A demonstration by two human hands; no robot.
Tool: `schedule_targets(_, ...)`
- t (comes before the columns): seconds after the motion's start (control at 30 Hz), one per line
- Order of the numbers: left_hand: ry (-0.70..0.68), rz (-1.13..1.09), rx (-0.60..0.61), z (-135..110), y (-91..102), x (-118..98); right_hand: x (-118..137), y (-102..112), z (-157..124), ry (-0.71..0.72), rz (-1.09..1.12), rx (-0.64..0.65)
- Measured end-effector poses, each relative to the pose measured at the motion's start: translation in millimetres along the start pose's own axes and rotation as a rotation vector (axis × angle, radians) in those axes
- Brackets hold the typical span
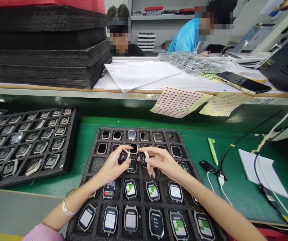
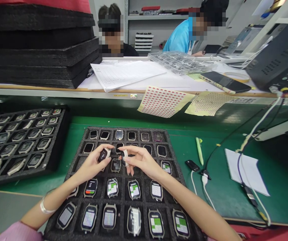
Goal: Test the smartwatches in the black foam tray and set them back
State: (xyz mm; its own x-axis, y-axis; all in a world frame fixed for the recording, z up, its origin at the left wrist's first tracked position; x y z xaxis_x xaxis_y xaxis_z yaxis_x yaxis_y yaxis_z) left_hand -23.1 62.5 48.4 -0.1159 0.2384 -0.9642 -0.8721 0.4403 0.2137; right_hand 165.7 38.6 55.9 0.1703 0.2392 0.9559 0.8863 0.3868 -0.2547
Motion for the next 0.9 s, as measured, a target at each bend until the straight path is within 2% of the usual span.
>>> schedule_targets(0.53, 0.023, 0.012, -0.095, 0.4, 5.0, 0.6, 2.0, 0.2, -1.7, -0.031, -0.018, -0.012)
schedule_targets(0.9, 0.007, 0.042, -0.064, 0.2, 6.9, 0.1, 3.6, 1.5, -1.9, -0.016, -0.029, -0.012)
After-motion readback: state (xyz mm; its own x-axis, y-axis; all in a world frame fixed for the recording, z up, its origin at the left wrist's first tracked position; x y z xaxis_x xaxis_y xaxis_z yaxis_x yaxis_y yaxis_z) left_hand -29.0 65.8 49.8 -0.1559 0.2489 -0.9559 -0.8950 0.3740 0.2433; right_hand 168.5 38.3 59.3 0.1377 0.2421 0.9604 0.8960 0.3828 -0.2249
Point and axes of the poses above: each hand's wrist, its own z-axis towards the middle knuckle, its own y-axis out of the back of the hand, x = y × z, the point moved 3 cm from there along z, towards the middle knuckle, and after that the axes turned 4 degrees about -y, right-handed, at the moved point
